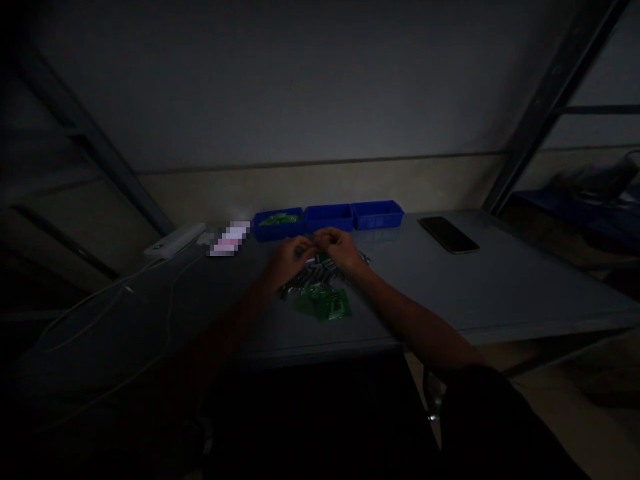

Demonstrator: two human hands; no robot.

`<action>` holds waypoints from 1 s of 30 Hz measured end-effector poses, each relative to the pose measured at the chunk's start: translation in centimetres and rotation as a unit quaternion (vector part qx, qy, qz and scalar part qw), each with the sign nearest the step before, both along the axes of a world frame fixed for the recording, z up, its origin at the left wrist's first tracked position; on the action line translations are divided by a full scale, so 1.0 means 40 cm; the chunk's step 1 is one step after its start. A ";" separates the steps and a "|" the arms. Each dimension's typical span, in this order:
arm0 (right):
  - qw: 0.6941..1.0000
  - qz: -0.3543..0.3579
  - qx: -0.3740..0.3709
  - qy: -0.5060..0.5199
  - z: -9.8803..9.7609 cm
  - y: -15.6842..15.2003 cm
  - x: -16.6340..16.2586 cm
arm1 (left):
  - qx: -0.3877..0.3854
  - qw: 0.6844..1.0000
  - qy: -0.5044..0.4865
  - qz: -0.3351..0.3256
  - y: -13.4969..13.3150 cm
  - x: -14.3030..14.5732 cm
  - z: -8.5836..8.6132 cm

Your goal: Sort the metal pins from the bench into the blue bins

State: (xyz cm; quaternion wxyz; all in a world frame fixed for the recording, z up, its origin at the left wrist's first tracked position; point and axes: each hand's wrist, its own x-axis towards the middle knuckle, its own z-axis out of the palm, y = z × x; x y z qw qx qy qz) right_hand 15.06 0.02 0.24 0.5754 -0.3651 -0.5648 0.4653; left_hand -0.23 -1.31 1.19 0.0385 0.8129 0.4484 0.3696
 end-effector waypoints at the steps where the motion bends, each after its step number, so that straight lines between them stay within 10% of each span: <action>1: 1.000 -0.003 -0.011 0.020 -0.001 -0.002 -0.002 | 0.001 1.000 -0.003 0.005 0.000 -0.001 0.001; 9: 0.988 -0.047 0.052 -0.139 0.009 -0.014 0.014 | 0.029 0.999 -0.020 0.031 0.005 -0.013 0.007; 20: 0.830 -0.232 0.160 -0.482 0.090 0.004 0.091 | -0.055 0.998 -0.006 0.009 -0.011 -0.004 0.012; 25: 0.772 -0.417 0.012 -0.479 0.110 0.132 0.217 | 0.008 0.982 0.126 -0.143 -0.095 0.079 0.021; 30: 0.747 -0.426 -0.051 -0.508 0.113 0.196 0.262 | 0.089 0.913 0.247 -0.312 -0.193 0.195 0.020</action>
